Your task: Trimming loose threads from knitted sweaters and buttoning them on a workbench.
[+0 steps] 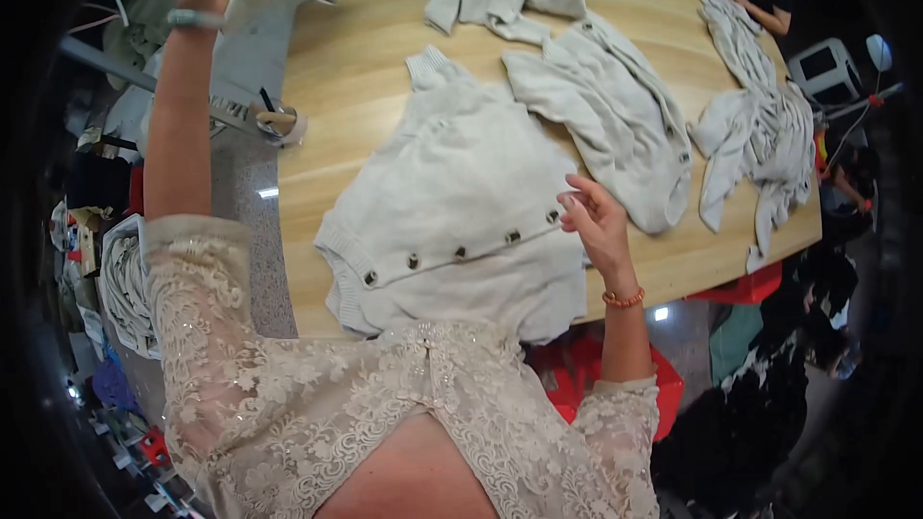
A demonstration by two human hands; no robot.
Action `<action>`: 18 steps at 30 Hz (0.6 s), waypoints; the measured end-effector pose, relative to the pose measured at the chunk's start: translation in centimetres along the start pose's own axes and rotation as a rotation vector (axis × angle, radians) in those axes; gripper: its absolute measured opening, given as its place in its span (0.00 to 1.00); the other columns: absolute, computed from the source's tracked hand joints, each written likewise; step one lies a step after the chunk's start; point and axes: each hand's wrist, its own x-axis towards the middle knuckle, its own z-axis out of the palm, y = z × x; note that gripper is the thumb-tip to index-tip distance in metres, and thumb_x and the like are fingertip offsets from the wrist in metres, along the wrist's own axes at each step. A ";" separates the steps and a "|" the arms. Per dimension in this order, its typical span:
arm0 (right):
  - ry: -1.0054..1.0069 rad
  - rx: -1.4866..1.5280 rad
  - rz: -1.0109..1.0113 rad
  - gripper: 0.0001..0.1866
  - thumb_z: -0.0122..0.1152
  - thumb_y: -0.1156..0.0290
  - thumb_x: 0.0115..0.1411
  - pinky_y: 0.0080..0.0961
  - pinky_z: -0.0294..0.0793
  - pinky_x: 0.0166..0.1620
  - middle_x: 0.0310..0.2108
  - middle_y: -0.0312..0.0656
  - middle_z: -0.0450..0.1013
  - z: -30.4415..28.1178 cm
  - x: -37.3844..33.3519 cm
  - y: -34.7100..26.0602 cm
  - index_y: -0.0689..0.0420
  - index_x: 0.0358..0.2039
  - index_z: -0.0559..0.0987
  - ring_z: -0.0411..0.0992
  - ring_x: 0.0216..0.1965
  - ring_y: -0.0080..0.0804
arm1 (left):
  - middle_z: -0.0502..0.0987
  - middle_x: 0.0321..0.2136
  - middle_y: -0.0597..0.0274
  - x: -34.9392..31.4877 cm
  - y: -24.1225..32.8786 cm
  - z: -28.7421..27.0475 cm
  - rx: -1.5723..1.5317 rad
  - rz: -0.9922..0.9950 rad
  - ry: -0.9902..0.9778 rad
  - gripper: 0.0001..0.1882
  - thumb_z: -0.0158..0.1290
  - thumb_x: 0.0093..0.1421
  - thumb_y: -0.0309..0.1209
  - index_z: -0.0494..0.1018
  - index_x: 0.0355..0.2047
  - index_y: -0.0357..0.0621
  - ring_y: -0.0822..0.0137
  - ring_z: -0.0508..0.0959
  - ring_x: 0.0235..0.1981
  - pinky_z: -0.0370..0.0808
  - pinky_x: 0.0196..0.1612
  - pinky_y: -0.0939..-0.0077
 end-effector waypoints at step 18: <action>-0.013 -1.144 -0.523 0.23 0.58 0.74 0.49 0.36 0.62 0.50 0.44 0.40 0.68 0.7 1.7 9.8 0.50 0.49 0.72 0.64 0.48 0.40 | 0.71 0.41 0.57 -49.6 -4.6 -0.8 1.152 -0.195 -0.631 0.25 0.62 0.46 0.31 0.70 0.45 0.45 0.55 0.70 0.43 0.65 0.44 0.62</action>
